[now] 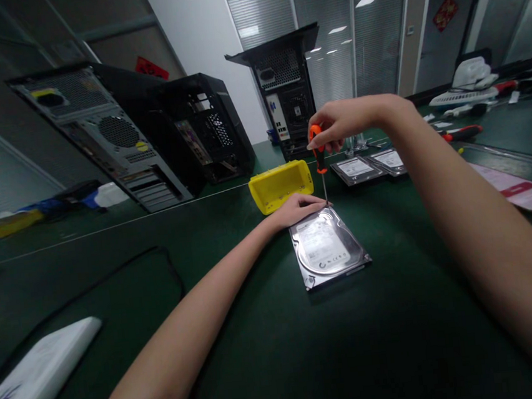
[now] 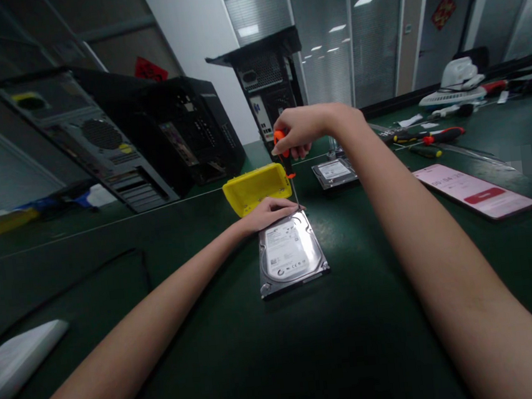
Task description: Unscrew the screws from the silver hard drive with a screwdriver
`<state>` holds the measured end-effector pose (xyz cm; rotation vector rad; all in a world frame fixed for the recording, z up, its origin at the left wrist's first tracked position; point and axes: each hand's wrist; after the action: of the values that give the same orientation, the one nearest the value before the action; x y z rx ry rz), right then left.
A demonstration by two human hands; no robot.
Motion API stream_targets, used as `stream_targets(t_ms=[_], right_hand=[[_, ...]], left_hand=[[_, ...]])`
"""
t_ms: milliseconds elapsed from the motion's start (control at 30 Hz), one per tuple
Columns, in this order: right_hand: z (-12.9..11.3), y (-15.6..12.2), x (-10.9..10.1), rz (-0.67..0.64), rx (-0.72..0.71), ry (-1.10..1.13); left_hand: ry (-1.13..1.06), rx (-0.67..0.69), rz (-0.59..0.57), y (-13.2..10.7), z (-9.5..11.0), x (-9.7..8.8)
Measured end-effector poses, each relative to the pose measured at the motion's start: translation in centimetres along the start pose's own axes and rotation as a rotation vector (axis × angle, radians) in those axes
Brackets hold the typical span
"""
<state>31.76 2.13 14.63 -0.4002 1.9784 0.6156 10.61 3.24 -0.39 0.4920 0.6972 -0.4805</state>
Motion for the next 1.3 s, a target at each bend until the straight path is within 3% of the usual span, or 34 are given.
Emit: stream_targets(t_ms=[1300], right_hand=[[-0.05,-0.12,-0.08,-0.007,0.022,-0.005]], left_hand=[[0.002,-0.024,0.01,-0.04,0.19,0.02]])
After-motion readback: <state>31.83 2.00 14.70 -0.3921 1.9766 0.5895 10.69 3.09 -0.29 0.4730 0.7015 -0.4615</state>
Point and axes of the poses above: each hand's wrist, its own y-axis towards the middle knuckle, its own x-axis out of the palm, z = x × y, and after that the axes turned 14 degrees about z, right-handed
